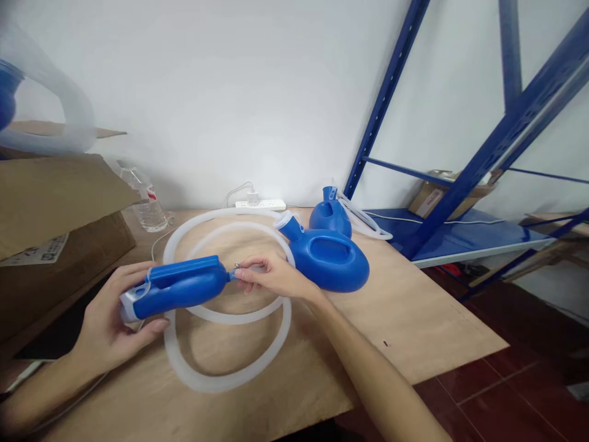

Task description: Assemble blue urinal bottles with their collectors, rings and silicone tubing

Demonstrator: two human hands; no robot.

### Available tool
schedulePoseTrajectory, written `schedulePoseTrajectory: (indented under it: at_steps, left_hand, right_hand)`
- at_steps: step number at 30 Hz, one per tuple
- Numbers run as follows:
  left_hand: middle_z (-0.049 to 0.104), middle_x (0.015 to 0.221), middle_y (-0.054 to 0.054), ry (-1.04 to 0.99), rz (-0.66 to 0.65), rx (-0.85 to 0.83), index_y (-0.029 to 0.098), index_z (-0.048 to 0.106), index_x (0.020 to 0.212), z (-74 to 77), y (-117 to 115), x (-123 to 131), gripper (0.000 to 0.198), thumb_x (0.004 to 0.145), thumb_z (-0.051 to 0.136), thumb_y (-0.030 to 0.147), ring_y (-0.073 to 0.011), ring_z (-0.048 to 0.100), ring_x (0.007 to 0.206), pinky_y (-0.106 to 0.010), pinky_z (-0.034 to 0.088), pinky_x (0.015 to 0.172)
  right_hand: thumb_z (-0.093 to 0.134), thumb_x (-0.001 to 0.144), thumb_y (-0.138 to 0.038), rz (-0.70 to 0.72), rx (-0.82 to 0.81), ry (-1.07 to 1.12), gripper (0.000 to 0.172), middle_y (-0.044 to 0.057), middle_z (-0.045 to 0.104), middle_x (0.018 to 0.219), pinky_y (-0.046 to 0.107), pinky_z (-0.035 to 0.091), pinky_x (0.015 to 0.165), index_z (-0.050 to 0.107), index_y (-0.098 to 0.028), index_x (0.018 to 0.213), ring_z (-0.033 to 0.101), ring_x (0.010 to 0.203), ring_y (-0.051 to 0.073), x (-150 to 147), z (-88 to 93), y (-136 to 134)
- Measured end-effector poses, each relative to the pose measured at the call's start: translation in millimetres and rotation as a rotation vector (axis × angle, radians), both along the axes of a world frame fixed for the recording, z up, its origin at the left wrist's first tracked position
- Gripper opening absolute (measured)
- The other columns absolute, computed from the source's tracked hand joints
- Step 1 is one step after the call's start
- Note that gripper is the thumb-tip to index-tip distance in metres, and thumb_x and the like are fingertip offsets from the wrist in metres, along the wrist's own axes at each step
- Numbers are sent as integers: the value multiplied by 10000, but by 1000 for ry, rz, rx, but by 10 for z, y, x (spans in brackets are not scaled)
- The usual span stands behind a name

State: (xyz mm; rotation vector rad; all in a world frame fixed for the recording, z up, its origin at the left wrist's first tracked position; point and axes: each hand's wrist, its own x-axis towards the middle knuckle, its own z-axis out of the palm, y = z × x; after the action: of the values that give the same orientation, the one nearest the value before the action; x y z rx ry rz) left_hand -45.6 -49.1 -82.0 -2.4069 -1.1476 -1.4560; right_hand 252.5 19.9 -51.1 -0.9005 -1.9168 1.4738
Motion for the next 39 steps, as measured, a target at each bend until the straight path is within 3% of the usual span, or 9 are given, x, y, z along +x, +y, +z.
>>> schedulePoseTrajectory:
  at_steps: [4,6,8,11,13,18,26,32,39]
  left_hand:
    - [705,1219,-84,22,-47,-349,283,560,1333,284,-27,41,518,1009,421,662,-314,671,1126,-455,534,969]
    - [717,1271,-52,23,60,-465,316,550,1365,519,-17,134,460,1006,510,601,-297,674,1160,-400,545,933]
    - [730,1289,-36,109,25,-514,342,529,1438,773,32,289,586,939,606,639,-287,704,1113,-339,573,819]
    - [794,1140,-43,309,-44,-663,293,719,1254,1072,206,609,514,1016,415,631,-276,731,1029,-345,570,850]
    - [805,1131,-71,468,16,-764,254,777,1135,1163,373,824,571,992,392,650,-304,735,1031,-373,568,858]
    - [806,1130,-111,788,47,-918,207,787,1112,1063,762,1089,420,908,526,466,-299,741,1005,-372,547,850]
    - [811,1107,-64,579,-221,-989,227,774,1099,862,883,951,439,828,697,564,-242,745,969,-304,546,822]
    - [810,987,-22,580,-252,-804,260,785,1035,811,812,954,305,951,586,475,-212,727,901,-297,507,785]
    - [793,906,-43,663,-216,-604,247,790,998,733,823,901,268,944,660,474,-228,708,870,-304,490,747]
  right_hand:
    - [729,929,-475,-30,40,19,290,6,741,856,240,466,581,779,-193,974,590,601,92,79,-55,-23]
    - [715,938,-485,-45,30,9,297,1,740,876,232,424,503,777,-206,1017,519,524,72,94,-80,-38]
    - [700,946,-501,-73,29,-5,313,4,742,888,225,369,447,777,-210,1033,466,493,64,86,-105,-52]
    - [706,941,-493,-120,44,-12,317,12,742,888,217,325,422,784,-210,1061,435,493,61,45,-148,-68]
    - [706,938,-475,-140,33,-7,312,9,738,881,215,327,419,786,-212,1087,428,483,57,19,-184,-73]
    - [769,887,-422,-161,3,-6,314,-31,671,703,207,395,478,791,-203,1110,490,502,69,30,-279,-23]
    - [864,767,-231,-192,-155,66,391,-13,752,791,233,519,628,719,-167,1125,668,605,109,40,-277,23]
    - [877,749,-288,-227,-112,107,344,-45,734,736,220,496,547,600,-211,937,672,552,114,27,-281,-32]
    - [862,756,-324,-279,-81,90,327,-30,764,787,210,477,467,625,-214,953,641,482,99,26,-276,-39]
